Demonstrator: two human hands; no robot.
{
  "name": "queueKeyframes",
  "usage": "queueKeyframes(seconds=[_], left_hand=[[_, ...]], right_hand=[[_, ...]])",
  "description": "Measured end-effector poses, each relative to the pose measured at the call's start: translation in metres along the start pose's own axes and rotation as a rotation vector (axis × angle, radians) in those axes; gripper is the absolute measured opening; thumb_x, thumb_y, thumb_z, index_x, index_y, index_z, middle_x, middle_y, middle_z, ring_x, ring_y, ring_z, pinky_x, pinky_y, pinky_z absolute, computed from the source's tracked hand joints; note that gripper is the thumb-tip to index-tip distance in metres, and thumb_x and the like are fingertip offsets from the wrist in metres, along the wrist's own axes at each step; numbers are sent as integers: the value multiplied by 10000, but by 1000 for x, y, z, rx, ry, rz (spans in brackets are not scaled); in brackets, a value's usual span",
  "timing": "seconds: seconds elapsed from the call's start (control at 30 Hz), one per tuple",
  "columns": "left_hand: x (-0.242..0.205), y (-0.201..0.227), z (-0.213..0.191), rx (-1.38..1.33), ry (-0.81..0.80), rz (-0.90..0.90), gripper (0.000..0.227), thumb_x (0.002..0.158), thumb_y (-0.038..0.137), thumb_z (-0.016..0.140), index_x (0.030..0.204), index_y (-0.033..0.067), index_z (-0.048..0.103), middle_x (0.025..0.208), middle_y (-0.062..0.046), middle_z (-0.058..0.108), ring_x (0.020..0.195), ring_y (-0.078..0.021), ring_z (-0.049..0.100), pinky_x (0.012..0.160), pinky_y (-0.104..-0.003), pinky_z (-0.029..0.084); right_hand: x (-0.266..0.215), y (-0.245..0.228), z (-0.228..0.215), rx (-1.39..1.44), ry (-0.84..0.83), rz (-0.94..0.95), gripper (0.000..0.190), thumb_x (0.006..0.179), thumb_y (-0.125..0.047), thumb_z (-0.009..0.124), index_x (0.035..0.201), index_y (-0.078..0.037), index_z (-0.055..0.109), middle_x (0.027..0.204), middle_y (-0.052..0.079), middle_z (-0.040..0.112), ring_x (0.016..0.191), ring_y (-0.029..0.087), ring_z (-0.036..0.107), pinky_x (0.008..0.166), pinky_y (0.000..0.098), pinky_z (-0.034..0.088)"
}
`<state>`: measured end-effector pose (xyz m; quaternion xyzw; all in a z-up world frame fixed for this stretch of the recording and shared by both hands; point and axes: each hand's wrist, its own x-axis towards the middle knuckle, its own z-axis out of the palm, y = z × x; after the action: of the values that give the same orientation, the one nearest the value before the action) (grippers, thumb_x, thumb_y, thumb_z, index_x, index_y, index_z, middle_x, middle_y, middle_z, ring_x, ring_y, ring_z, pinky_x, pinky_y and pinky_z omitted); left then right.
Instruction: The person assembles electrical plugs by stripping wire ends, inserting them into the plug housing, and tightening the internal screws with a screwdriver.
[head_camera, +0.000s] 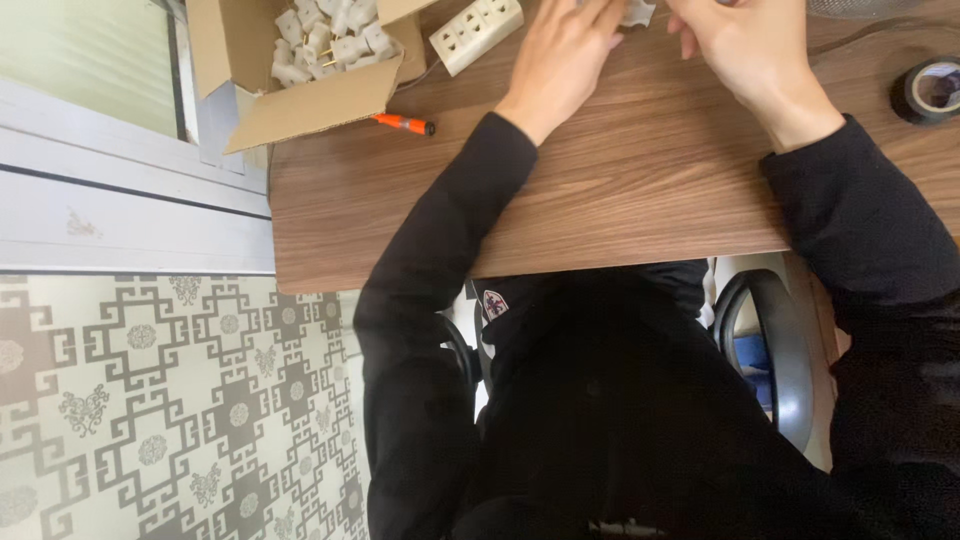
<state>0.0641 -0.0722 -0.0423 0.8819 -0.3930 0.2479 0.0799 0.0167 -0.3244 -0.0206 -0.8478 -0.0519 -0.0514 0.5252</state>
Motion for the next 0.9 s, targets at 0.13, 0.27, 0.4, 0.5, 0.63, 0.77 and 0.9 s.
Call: queueKeyframes(seconds=[0.13,0.27,0.4,0.5,0.63,0.77,0.9], left_hand=[[-3,17,11,12,-53,47,359,1025,263,962,1288,48,846,1346,-147,825,1391,-398,631,1203,-634,509],[-38,51,-21,16,-153,57,443,1098,324,896,1444,66,796,1461,-184,820,1577,-450,523,1287,-658,508],[-84,67,-62,32,-49,151,371,1124,255,890,1384,11,786,1358,-167,762,1518,-428,541,1174,-559,569],[-120,57,-69,44,-58,135,415,1173,365,865,1464,81,783,1519,-140,749,1548,-356,581,1206,-535,601],[-140,43,-113,-90,300,120,213,1177,291,843,1036,134,808,1044,-65,838,944,-222,767,874,-384,619],[-131,29,-133,-269,461,-73,246,1128,163,825,969,56,670,1003,-151,742,891,-321,682,781,-436,530],[-115,19,-111,-464,204,-214,265,1193,371,749,1237,110,761,1221,-87,818,1140,-291,754,974,-466,618]], right_hand=[[1,1,2,83,-5,0,494,1447,-242,851,971,-187,734,942,-40,793,783,21,718,768,188,525],[-7,-8,-2,81,-39,-45,408,1467,-183,821,1070,-163,727,1006,-17,798,851,63,777,809,221,573],[-23,-40,-1,45,-218,-112,250,1437,-168,718,1193,-123,750,1214,-3,787,908,79,720,924,250,578],[-38,-71,1,74,-332,-233,64,1378,-40,753,1386,-68,810,1377,81,832,921,153,739,909,294,629],[-47,-82,17,71,-406,-411,77,1281,81,848,1324,23,875,1280,181,833,1047,217,778,935,297,629],[-50,-62,28,-97,-409,-514,136,1239,-8,934,1351,-85,925,1276,94,797,1022,198,703,898,342,480],[-50,-48,27,-171,-382,-595,106,1239,27,931,1334,-14,911,1285,146,835,1147,288,776,1033,404,560]])
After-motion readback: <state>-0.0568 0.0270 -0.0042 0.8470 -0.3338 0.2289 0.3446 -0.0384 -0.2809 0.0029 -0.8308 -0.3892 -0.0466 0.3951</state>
